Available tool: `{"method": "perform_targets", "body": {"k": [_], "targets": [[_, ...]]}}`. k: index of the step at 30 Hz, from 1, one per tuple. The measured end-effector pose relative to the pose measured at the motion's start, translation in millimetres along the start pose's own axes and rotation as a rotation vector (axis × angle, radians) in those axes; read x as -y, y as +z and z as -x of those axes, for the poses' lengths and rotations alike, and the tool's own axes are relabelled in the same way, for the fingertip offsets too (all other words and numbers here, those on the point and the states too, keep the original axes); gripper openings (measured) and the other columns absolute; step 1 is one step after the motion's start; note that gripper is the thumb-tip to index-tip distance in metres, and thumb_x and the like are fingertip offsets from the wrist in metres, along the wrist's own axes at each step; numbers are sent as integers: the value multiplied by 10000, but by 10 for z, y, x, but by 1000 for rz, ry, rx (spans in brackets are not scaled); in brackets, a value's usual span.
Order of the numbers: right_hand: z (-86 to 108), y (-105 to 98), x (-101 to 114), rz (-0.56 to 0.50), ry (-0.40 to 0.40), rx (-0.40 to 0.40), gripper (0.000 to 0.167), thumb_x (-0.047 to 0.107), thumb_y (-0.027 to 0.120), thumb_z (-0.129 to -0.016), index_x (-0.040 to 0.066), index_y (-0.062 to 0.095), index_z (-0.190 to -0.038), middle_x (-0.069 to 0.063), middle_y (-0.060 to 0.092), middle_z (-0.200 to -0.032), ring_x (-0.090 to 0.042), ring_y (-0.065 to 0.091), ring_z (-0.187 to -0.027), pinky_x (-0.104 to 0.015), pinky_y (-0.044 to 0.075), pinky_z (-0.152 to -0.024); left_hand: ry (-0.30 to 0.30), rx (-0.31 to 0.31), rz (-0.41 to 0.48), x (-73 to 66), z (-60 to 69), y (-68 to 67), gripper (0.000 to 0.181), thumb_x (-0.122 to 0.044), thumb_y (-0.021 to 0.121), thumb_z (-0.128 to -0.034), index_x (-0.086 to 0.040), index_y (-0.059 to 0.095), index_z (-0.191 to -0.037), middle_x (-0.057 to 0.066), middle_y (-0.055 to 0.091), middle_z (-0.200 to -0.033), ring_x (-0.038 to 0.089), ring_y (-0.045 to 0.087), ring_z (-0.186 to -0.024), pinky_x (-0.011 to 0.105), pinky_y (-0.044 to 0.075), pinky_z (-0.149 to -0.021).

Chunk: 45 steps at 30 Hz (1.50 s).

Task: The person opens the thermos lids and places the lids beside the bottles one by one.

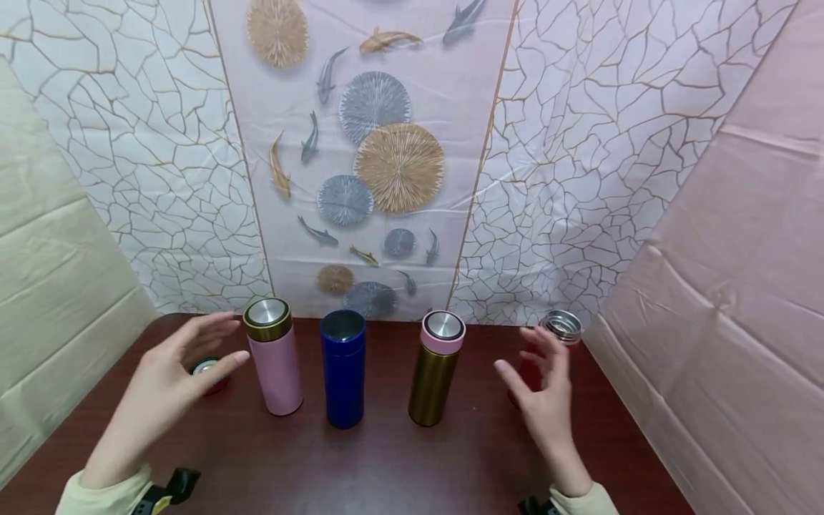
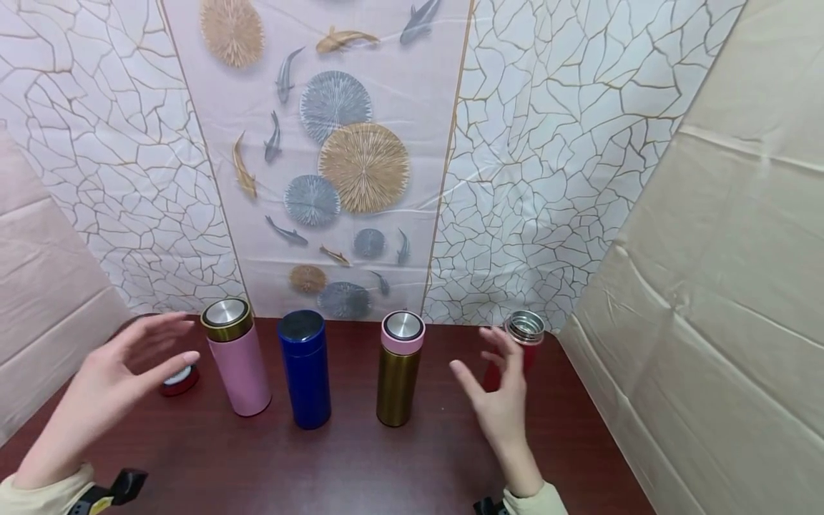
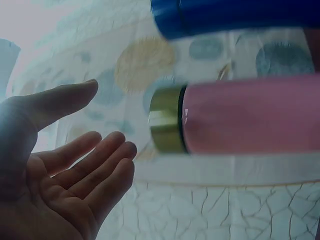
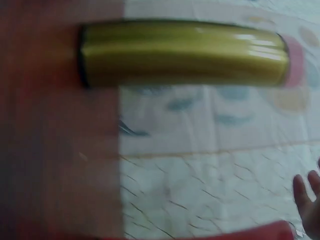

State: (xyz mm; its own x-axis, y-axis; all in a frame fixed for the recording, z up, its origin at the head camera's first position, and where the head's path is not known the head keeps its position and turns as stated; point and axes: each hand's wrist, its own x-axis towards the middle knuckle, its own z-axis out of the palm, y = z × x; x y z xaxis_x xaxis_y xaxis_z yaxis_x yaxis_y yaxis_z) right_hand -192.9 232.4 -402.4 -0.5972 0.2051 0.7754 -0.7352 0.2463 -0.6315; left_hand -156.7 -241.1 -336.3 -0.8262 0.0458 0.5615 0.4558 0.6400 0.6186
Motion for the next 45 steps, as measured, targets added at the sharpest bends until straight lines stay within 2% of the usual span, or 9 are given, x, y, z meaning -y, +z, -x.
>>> {"method": "perform_targets", "body": {"k": [4,6,11,14,18,21,30,35,45], "targets": [[154,139,-108,61,222,169,786,-94,796,-787,62,427,-1463,-142,559,-1382,-208,531,-1234,-246,465,-964,79,32,13,-72,5,198,500,-173,841,-842,-149,637,-1298,14,701,-1190,21,652,-1047,68,461,-828],[227,205,-167,70,286,233,795,-40,810,-799,91,419,-1479,-116,549,-1403,-230,528,-1241,-262,474,-970,132,48,11,-98,14,289,500,-144,850,-826,-135,643,-1281,0,706,-1167,59,658,-1037,74,456,-843],[384,379,-280,89,373,384,827,132,860,-806,191,406,-1495,-65,510,-1445,-258,548,-1237,-460,486,-1003,202,106,-21,-155,96,469,494,-188,854,-822,-160,651,-1272,-57,696,-1169,107,640,-1068,89,405,-897],[432,470,-317,101,419,469,886,213,884,-788,256,365,-1504,-62,477,-1458,-289,546,-1248,-545,463,-1014,214,141,-20,-173,142,547,480,-211,858,-820,-167,658,-1255,-70,699,-1166,110,655,-1067,126,451,-892],[420,553,-363,89,494,504,929,206,890,-779,266,317,-1508,-96,503,-1412,-308,543,-1259,-525,460,-1025,230,184,19,-187,167,635,465,-203,855,-824,-180,657,-1245,-85,695,-1168,101,667,-1062,273,552,-868],[390,593,-412,79,546,518,904,191,882,-784,228,317,-1488,-114,547,-1353,-287,564,-1224,-479,467,-1016,233,221,46,-194,178,702,449,-223,843,-839,-176,657,-1245,-83,689,-1174,88,659,-1073,339,568,-871],[318,652,-505,135,601,642,794,213,882,-775,152,421,-1418,-69,635,-1237,-232,632,-1069,-426,500,-916,187,327,98,-194,260,852,415,-294,815,-868,-144,665,-1224,-36,699,-1171,101,661,-1067,365,576,-852],[314,631,-456,153,608,658,774,227,885,-769,134,441,-1396,-74,647,-1233,-226,644,-1058,-423,509,-908,230,350,106,-201,273,892,390,-306,796,-886,-170,658,-1224,-36,695,-1180,124,686,-1028,355,567,-865],[379,539,-322,216,561,646,761,297,915,-732,146,483,-1341,-64,678,-1196,-204,664,-1034,-420,519,-903,280,344,122,-228,264,938,386,-305,791,-891,-213,644,-1236,-107,668,-1185,83,671,-1034,334,563,-872]]}}
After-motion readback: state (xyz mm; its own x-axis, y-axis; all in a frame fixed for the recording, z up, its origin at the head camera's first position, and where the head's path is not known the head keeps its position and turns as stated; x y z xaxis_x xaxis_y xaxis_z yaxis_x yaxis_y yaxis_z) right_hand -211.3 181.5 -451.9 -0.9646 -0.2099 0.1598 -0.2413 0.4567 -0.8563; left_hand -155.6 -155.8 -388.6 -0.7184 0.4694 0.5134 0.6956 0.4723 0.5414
